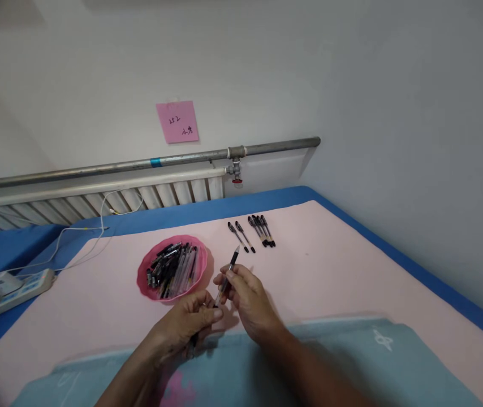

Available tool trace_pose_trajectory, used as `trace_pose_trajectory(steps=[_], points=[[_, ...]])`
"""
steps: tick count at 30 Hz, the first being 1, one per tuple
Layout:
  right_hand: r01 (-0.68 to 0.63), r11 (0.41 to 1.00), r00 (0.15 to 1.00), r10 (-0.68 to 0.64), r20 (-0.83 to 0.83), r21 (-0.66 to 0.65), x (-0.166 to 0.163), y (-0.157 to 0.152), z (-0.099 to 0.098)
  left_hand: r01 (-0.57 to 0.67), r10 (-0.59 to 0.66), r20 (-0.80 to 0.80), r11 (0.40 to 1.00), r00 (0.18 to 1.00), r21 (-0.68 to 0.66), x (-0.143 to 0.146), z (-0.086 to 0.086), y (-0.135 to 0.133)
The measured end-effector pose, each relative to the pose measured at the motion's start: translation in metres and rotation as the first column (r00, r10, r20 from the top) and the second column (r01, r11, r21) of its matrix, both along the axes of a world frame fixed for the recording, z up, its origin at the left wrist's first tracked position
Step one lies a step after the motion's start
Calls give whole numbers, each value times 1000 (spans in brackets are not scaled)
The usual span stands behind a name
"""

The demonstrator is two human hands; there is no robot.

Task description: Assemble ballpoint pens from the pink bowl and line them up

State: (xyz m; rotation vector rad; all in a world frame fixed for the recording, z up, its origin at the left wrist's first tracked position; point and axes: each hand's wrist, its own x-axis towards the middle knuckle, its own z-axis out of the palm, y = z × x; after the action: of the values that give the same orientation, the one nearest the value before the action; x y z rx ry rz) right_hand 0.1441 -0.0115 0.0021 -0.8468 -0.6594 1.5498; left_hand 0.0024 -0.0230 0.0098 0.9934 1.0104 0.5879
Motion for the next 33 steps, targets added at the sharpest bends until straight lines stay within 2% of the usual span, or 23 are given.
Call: trace_pose_trajectory(steps=[2,5,7,12,14,18,21,25,29,33], points=[[-5,1000,1000,5,-11,-3,1,0,0,34,-33,48,999,998,-23,0,2,0],[15,1000,999,-15,-33,3,2,3,-2,148,-134,142,984,981,-95,-5,5,2],[41,999,999,-41,-32,14,3,5,-2,158,-145,140,983,980,-92,-9,5,3],[113,991,993,-115,26,75,6,5,9,-54,59,-106,997,993,46,-11,4,5],[159,981,986,-164,39,107,10,0,17,-145,150,-95,988,984,59,-11,6,6],[186,974,980,-194,47,131,22,-26,21,-313,312,66,950,948,6,-9,10,6],[207,963,972,-223,77,173,28,-53,11,-342,339,171,940,925,-14,-4,9,3],[283,938,946,-308,106,197,31,-80,4,-355,358,200,933,912,-50,5,10,-7],[373,911,920,-388,58,176,33,-91,7,-312,321,235,947,918,-73,14,20,-23],[388,905,919,-393,-4,174,37,-96,10,-270,275,284,961,919,-55,23,28,-40]])
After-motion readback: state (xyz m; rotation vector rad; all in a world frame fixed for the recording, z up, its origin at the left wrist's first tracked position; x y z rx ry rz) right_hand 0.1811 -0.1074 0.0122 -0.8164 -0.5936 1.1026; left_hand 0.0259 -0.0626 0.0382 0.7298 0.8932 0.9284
